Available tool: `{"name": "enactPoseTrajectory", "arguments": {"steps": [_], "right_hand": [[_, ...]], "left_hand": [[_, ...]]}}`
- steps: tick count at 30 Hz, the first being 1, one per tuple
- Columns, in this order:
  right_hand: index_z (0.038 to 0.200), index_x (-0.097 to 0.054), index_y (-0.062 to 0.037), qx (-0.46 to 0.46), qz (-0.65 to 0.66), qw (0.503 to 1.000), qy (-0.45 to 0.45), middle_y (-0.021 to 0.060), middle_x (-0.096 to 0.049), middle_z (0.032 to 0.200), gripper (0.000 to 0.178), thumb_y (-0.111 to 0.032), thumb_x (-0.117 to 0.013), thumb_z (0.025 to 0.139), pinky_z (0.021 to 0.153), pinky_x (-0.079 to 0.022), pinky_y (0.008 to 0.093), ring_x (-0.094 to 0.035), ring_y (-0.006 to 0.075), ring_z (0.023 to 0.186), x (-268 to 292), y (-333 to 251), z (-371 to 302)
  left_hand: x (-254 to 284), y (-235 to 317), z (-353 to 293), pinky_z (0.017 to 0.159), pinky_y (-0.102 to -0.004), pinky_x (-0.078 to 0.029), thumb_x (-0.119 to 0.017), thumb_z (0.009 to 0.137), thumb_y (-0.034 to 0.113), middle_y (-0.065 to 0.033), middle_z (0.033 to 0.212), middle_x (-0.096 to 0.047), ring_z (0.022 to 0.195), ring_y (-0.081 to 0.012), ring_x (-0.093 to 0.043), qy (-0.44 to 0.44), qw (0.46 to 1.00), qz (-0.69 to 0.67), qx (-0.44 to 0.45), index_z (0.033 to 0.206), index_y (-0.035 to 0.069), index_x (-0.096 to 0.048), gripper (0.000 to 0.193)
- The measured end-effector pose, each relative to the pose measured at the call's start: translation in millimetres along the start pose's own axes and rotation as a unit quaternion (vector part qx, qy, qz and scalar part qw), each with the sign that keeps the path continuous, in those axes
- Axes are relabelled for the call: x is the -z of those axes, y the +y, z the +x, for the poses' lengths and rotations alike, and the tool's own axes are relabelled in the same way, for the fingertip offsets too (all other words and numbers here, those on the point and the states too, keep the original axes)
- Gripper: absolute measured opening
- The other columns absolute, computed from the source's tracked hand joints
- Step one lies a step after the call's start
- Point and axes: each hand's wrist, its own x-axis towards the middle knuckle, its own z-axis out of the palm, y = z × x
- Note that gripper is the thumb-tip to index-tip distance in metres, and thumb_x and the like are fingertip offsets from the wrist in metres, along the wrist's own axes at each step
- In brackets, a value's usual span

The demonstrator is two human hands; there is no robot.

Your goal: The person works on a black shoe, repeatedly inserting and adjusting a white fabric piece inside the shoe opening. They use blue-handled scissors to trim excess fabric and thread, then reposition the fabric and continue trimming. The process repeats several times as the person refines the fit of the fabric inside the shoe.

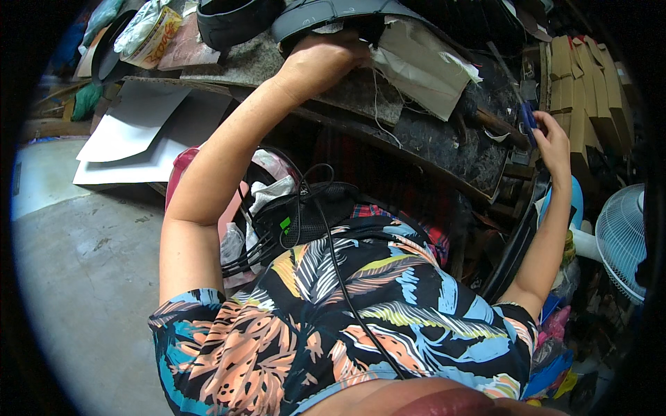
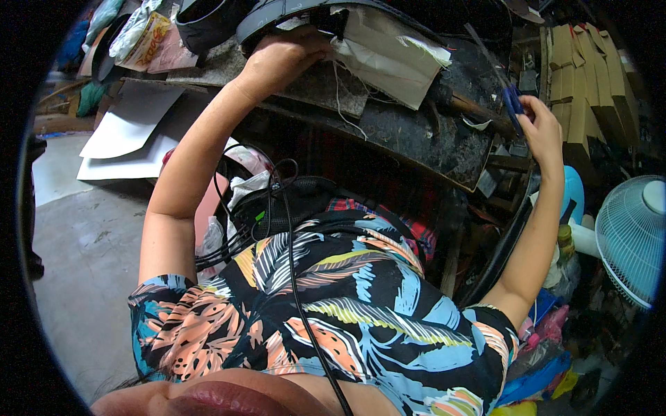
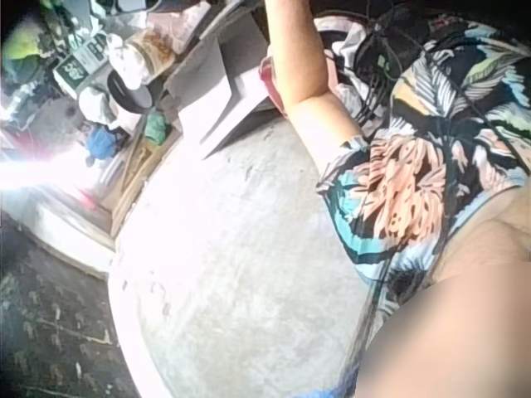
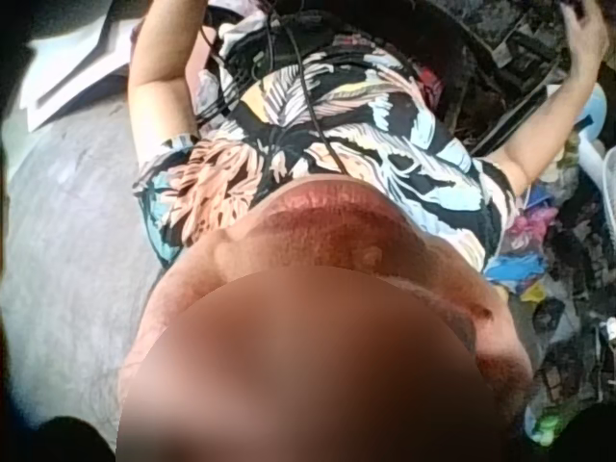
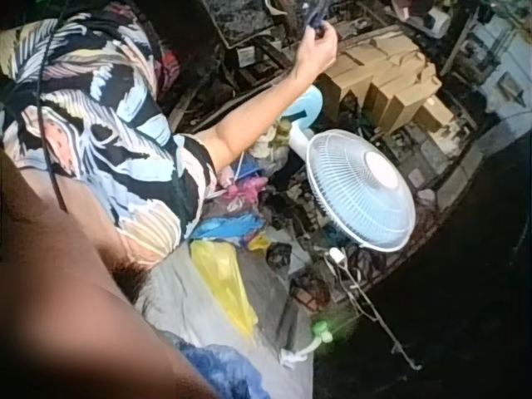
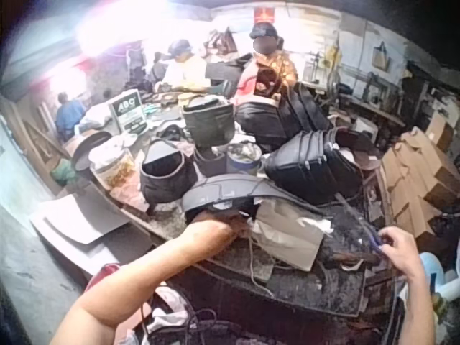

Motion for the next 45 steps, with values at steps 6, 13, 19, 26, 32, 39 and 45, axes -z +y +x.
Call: {"name": "enactPoseTrajectory", "arguments": {"steps": [6, 13, 19, 26, 32, 39, 45], "right_hand": [[0.119, -0.053, -0.0054, 0.077, 0.466, 0.881, -0.027, 0.0089, -0.067, 0.096, 0.049, -0.015, -0.073, 0.074, 0.089, -0.048, 0.0315, -0.064, 0.0187, 0.093, -33.3, -65.2, -84.6], [0.108, -0.057, -0.0025, 0.049, 0.569, 0.754, -0.324, 0.0050, -0.061, 0.073, 0.070, -0.069, -0.056, 0.088, 0.066, -0.044, 0.0233, -0.058, 0.0121, 0.065, -100.8, -150.4, -124.4], [0.114, -0.058, -0.0054, -0.011, 0.565, 0.750, -0.344, 0.0044, -0.066, 0.077, 0.084, -0.080, -0.029, 0.090, 0.075, -0.045, 0.0268, -0.061, 0.0123, 0.072, -118.3, -172.8, -133.5], [0.110, -0.059, -0.0067, -0.081, 0.622, 0.701, -0.338, 0.0051, -0.067, 0.077, 0.079, -0.079, -0.032, 0.091, 0.075, -0.043, 0.0257, -0.062, 0.0132, 0.073, -121.0, -198.4, -128.0], [0.106, -0.060, -0.0056, -0.100, 0.633, 0.704, -0.305, 0.0050, -0.066, 0.073, 0.082, -0.080, -0.032, 0.089, 0.069, -0.046, 0.0259, -0.062, 0.0135, 0.068, -123.7, -214.6, -123.3], [0.104, -0.061, -0.0053, -0.111, 0.644, 0.702, -0.284, 0.0064, -0.066, 0.072, 0.079, -0.079, -0.035, 0.090, 0.070, -0.046, 0.0256, -0.062, 0.0135, 0.068, -129.3, -221.2, -126.0], [0.101, -0.061, -0.0064, -0.126, 0.669, 0.687, -0.253, 0.0054, -0.065, 0.071, 0.074, -0.076, -0.037, 0.092, 0.068, -0.046, 0.0251, -0.062, 0.0129, 0.066, -138.3, -230.9, -120.4]], "left_hand": [[3.9, 7.0, -0.1, 0.073, -0.0407, -0.056, -0.063, 0.089, 0.020, -0.0117, 0.097, -0.070, 0.086, -0.0324, -0.069, 0.008, 0.993, -0.075, 0.091, 0.116, 0.014, -0.062, 0.027], [15.2, 18.1, 4.1, 0.076, -0.0428, -0.055, -0.068, 0.089, 0.021, -0.0171, 0.100, -0.069, 0.093, -0.0350, -0.068, -0.038, 0.984, -0.097, 0.141, 0.110, 0.012, -0.066, 0.023], [10.0, 22.7, 2.6, 0.074, -0.0427, -0.055, -0.062, 0.092, 0.023, -0.0177, 0.089, -0.069, 0.085, -0.0342, -0.068, 0.001, 0.981, -0.137, 0.139, 0.103, 0.011, -0.067, 0.017], [11.7, 26.2, 1.2, 0.074, -0.0420, -0.055, -0.064, 0.089, 0.018, -0.0169, 0.092, -0.069, 0.088, -0.0351, -0.068, 0.065, 0.973, -0.195, 0.108, 0.100, 0.007, -0.069, 0.016], [8.6, 29.1, -5.9, 0.074, -0.0359, -0.055, -0.068, 0.087, 0.011, -0.0163, 0.095, -0.069, 0.087, -0.0325, -0.069, 0.105, 0.970, -0.188, 0.111, 0.101, 0.006, -0.069, 0.015], [7.8, 41.4, -8.1, 0.063, -0.0358, -0.055, -0.070, 0.081, 0.013, -0.0076, 0.087, -0.066, 0.075, -0.0285, -0.068, 0.150, 0.980, -0.124, 0.041, 0.088, 0.009, -0.069, 0.008], [8.8, 40.9, -10.0, 0.064, -0.0354, -0.056, -0.071, 0.080, 0.011, -0.0072, 0.087, -0.067, 0.075, -0.0282, -0.068, 0.146, 0.978, -0.148, 0.017, 0.091, 0.009, -0.070, 0.011]]}}
